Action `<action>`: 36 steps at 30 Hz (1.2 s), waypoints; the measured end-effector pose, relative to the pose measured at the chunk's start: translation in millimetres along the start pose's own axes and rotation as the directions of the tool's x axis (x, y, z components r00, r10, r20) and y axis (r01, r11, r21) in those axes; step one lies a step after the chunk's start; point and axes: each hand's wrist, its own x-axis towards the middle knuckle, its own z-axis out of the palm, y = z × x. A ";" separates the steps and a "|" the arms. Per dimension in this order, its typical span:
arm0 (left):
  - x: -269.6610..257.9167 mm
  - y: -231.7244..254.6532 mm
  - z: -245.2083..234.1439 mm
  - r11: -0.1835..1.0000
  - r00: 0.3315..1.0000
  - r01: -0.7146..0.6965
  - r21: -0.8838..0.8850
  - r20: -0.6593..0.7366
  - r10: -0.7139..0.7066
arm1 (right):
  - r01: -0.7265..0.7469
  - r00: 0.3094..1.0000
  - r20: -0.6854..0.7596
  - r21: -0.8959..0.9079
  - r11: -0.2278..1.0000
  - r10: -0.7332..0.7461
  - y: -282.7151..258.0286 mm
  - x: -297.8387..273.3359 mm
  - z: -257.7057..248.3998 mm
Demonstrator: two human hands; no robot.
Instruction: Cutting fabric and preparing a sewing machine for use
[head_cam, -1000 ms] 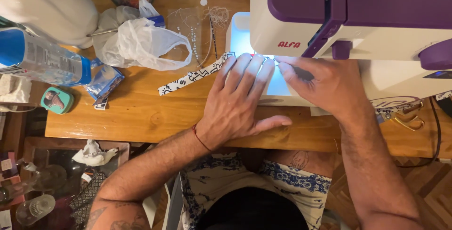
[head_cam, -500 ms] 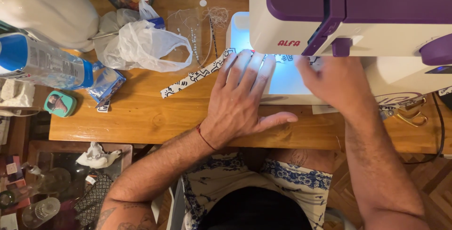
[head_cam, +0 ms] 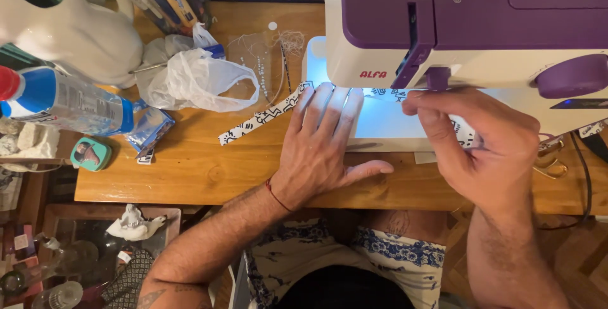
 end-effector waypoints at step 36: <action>-1.4 0.1 5.2 1.000 1.000 0.018 -0.020 0.022 -0.017 | -0.329 0.870 0.186 -0.471 0.818 0.457 260.3 -84.4 108.3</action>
